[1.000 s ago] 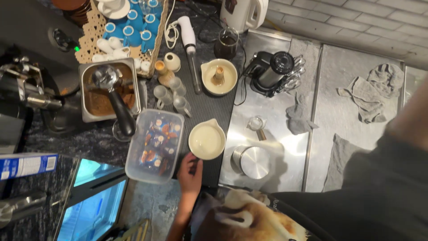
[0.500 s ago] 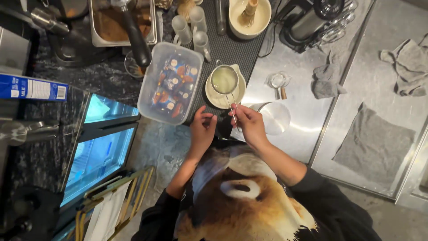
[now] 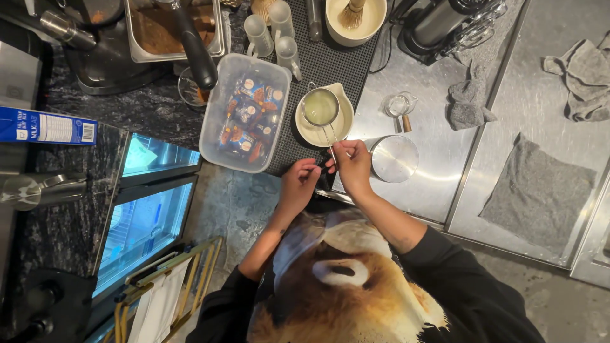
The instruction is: The person cleans a portafilter and operates a coffee machine, then prepares matcha by sifting green powder into a bowl, adding water, and whisking the mixture with a bamboo whisk.
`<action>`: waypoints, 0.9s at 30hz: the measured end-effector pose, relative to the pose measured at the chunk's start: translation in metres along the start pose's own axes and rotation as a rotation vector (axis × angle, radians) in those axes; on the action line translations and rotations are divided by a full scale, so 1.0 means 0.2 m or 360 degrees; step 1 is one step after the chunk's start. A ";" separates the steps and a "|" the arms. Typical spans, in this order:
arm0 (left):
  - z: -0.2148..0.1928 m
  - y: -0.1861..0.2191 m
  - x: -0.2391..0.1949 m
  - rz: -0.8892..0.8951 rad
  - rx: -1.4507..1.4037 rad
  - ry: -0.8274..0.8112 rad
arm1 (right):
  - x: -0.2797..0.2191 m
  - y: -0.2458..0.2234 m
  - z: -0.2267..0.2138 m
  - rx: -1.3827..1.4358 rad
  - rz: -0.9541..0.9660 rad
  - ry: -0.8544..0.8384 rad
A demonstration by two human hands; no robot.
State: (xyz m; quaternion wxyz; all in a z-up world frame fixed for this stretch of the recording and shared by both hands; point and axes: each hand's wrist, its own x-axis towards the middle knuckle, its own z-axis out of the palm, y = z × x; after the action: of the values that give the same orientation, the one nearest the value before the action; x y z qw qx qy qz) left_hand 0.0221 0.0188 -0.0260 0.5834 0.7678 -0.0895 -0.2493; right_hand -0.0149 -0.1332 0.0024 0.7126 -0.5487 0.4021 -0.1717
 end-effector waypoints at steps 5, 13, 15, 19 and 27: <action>0.03 0.05 0.02 -0.0156 -0.0041 -0.0134 | -0.02 0.01 -0.01 0.0025 0.0011 0.0037; 0.07 0.15 -0.02 -0.0134 0.0083 -0.0205 | -0.09 0.01 -0.12 0.0027 0.0149 -0.0074; 0.08 0.18 -0.05 -0.0066 0.0104 -0.0143 | -0.11 0.06 -0.20 -0.0011 0.0114 -0.0137; 0.00 0.38 -0.12 0.0295 0.0217 0.0193 | -0.36 -0.28 -0.26 -0.0369 -0.0524 -0.0201; 0.17 0.21 -0.32 -0.0090 0.0529 -0.0981 | 0.03 -0.38 -0.58 -0.2206 -0.0616 -0.0392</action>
State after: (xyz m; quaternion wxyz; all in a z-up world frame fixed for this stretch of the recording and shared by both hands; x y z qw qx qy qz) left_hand -0.0430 0.0052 0.0249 0.3889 0.7430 -0.2796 -0.4675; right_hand -0.0845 -0.2381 0.0602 0.1986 -0.9504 0.2311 0.0624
